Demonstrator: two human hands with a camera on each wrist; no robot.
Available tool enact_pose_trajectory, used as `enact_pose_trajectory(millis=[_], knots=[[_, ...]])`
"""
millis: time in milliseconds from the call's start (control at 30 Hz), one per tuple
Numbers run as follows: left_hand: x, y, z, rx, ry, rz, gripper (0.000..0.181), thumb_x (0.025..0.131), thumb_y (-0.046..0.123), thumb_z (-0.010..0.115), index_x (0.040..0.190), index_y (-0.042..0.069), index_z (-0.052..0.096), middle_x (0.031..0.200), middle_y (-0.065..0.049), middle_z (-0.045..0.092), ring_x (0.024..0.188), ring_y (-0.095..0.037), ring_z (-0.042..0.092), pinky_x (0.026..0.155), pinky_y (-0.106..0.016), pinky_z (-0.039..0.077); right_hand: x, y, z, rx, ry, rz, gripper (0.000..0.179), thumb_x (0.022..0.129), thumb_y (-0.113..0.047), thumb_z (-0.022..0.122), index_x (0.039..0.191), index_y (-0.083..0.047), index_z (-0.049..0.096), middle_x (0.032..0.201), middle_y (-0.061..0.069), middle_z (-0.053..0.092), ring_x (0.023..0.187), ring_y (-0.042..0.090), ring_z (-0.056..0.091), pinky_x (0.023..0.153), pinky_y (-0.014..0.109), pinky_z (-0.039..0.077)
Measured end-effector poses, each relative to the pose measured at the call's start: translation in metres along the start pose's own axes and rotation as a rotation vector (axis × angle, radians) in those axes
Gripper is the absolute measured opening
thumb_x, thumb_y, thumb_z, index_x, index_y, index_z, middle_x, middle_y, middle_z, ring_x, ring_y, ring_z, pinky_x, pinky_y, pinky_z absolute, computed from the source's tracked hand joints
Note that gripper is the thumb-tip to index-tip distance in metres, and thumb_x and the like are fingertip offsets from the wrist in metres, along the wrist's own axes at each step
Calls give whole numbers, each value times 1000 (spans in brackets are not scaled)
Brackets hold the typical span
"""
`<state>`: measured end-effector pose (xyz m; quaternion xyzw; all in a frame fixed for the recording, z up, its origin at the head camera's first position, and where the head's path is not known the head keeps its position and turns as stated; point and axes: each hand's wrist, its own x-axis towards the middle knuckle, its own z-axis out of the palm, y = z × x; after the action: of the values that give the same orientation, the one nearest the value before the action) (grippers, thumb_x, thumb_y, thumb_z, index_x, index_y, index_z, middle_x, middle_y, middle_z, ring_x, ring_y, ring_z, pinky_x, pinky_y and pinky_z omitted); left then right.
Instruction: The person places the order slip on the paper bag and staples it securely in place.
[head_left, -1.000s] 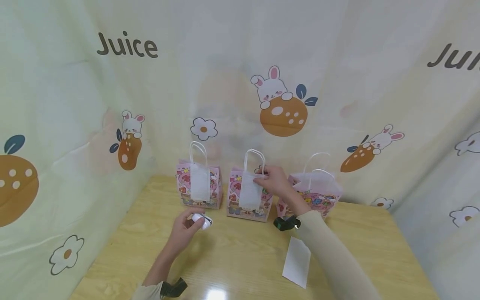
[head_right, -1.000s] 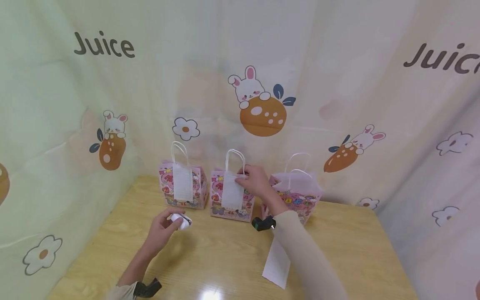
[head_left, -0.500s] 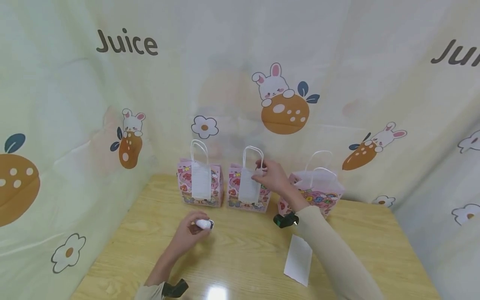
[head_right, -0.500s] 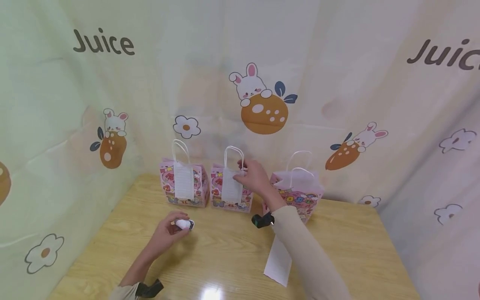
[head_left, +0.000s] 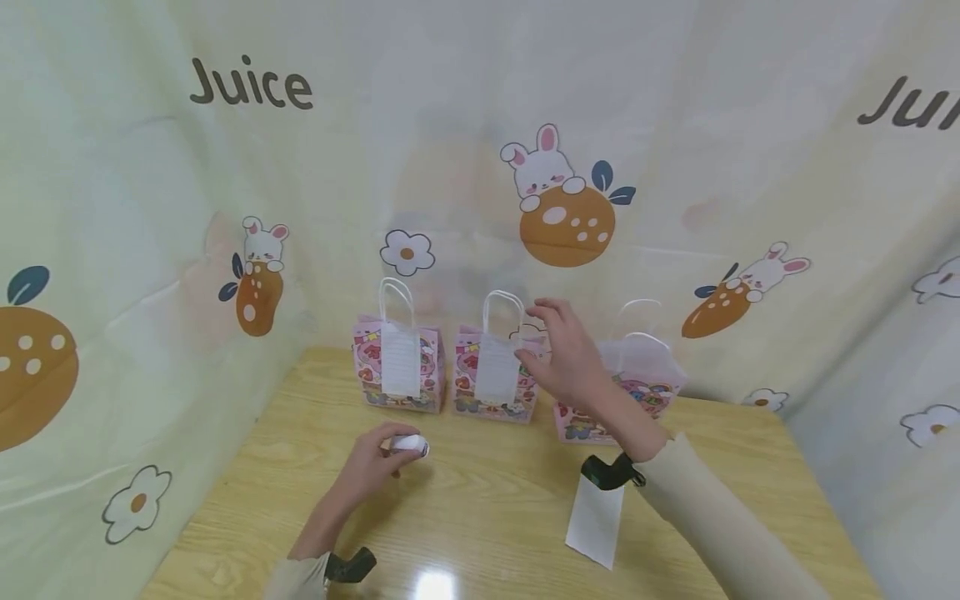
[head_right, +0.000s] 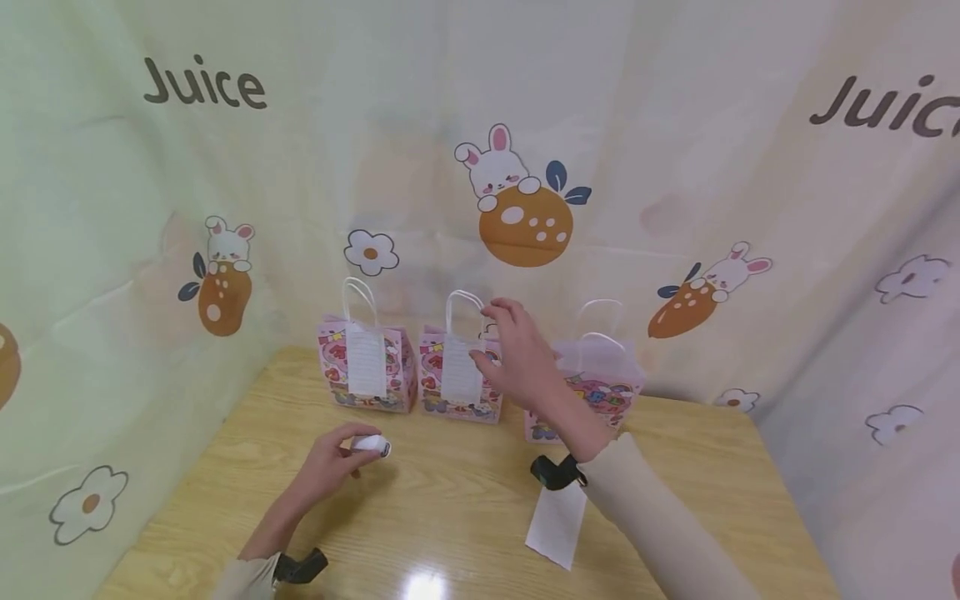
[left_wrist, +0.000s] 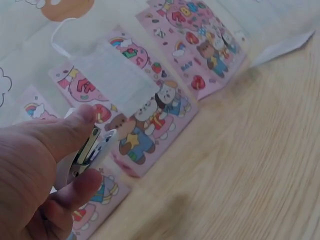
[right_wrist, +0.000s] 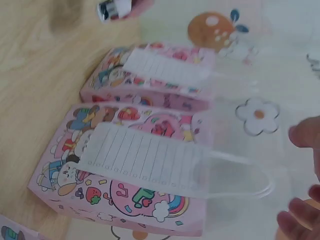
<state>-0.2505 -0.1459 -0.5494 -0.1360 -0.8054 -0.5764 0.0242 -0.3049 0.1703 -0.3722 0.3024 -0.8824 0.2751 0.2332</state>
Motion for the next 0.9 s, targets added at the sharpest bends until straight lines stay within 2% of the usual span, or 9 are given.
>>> enact_pose_trajectory(millis=[100, 167, 233, 333, 367, 600, 767, 900], knots=[[1, -1, -6, 129, 34, 10, 30, 79, 15, 81, 107, 14, 72, 106, -6, 68, 70, -15, 60, 54, -26, 51, -16, -9, -8, 3, -37, -41, 53, 82, -15, 77, 126, 2, 52, 135, 17, 44, 116, 32, 52, 92, 46, 48], [2, -2, -11, 227, 61, 24, 29, 76, 20, 84, 104, 18, 74, 100, -1, 70, 64, -10, 55, 54, -24, 47, -28, -13, -12, 6, -65, -50, 51, 82, -15, 78, 124, 0, 54, 135, 15, 46, 97, 28, 59, 80, 42, 53], [2, -4, -17, 315, 83, 40, 29, 74, 23, 85, 101, 20, 75, 94, 3, 71, 60, -7, 49, 54, -23, 43, -40, -14, -15, -1, -80, -62, 48, 81, -14, 79, 122, -1, 56, 133, 14, 48, 94, 27, 60, 75, 40, 53], [1, -7, -28, 384, 85, 47, 32, 73, 25, 86, 103, 19, 75, 89, 4, 70, 54, -8, 45, 50, -24, 40, -60, -12, -16, -3, -110, -53, 46, 82, -14, 78, 121, -4, 57, 133, 13, 48, 82, 21, 59, 65, 34, 51], [1, -9, -32, 400, 82, 43, 34, 73, 25, 85, 105, 18, 75, 89, 4, 70, 54, -8, 45, 50, -24, 40, -67, -10, -16, -6, -123, -46, 46, 82, -14, 78, 121, -4, 57, 133, 13, 48, 89, 21, 59, 68, 34, 52], [-2, -28, -53, 448, 40, -5, 28, 73, 27, 85, 98, 17, 74, 83, 6, 66, 56, -10, 47, 52, -25, 40, -121, 6, -10, -1, -226, 28, 39, 84, -17, 77, 119, -9, 59, 123, 3, 55, 100, 18, 61, 78, 38, 53], [-7, -41, -58, 423, 18, 9, 28, 74, 26, 85, 97, 15, 75, 92, 3, 69, 62, -9, 51, 56, -25, 44, -152, 24, -4, 13, -268, 104, 26, 85, -16, 76, 108, -14, 64, 106, -5, 62, 93, 16, 62, 75, 35, 53], [-10, -45, -59, 397, 13, -37, 29, 73, 29, 85, 97, 17, 75, 98, 2, 70, 67, -10, 52, 60, -25, 45, -168, 40, 0, 48, -307, 165, 14, 87, -13, 73, 100, -15, 67, 95, -8, 64, 89, 18, 63, 70, 36, 53]])
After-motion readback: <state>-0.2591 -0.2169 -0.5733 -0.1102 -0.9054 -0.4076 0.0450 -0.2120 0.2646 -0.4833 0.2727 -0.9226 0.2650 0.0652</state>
